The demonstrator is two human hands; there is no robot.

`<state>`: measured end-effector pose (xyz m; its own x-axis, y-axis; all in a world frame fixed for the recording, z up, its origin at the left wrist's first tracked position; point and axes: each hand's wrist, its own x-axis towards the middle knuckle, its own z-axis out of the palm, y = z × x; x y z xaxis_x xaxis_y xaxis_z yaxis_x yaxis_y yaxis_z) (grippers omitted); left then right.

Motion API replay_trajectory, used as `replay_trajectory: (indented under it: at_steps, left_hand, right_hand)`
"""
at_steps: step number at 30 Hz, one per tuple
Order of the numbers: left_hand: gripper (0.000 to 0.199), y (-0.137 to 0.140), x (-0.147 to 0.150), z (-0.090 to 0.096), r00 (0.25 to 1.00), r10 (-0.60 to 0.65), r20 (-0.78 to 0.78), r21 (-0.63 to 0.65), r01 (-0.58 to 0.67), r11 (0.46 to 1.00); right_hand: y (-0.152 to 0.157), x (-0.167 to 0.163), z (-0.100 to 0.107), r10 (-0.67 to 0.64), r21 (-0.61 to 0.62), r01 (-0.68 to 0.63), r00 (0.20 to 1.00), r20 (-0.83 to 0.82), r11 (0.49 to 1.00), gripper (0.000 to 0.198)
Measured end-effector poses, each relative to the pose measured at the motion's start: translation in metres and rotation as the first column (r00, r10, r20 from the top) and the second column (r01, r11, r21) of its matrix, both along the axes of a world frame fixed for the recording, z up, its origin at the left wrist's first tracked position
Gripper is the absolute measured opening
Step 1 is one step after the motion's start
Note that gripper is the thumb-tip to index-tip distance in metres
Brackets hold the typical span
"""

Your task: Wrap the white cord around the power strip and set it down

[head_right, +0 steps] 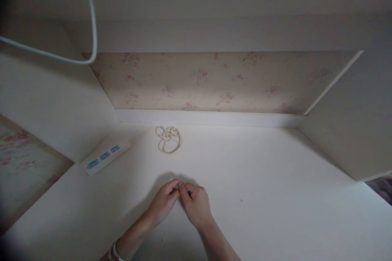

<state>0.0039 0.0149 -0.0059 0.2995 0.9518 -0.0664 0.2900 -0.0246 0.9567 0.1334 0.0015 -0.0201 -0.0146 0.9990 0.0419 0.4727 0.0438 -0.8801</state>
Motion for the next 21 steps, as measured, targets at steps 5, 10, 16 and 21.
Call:
replay_trajectory:
  at_steps: [5,10,16,21]
  left_hand:
    - [0.013,0.0003,-0.0006,-0.0008,0.999,-0.036,0.001,-0.082,0.036,0.996]
    - [0.015,-0.0007,0.002,0.001,0.998,-0.068,0.013,-0.098,0.069,0.993]
    - [0.016,0.0009,-0.002,0.0007,0.991,-0.135,-0.009,-0.066,0.134,0.989]
    - [0.014,-0.0005,-0.0014,-0.0028,0.994,-0.11,-0.024,0.01,0.11,0.994]
  right_hand:
    - [-0.0026,0.0004,0.0012,0.014,-0.025,-0.015,1.0,-0.012,1.0,0.05]
    - [-0.0041,0.0062,0.0023,0.024,-0.064,-0.029,0.997,-0.075,0.998,0.05]
    - [-0.0029,0.0066,0.0035,0.052,-0.04,-0.057,0.992,-0.115,0.998,0.049]
    - [-0.0029,0.0069,0.0011,0.034,-0.023,-0.036,0.996,-0.086,0.999,0.049]
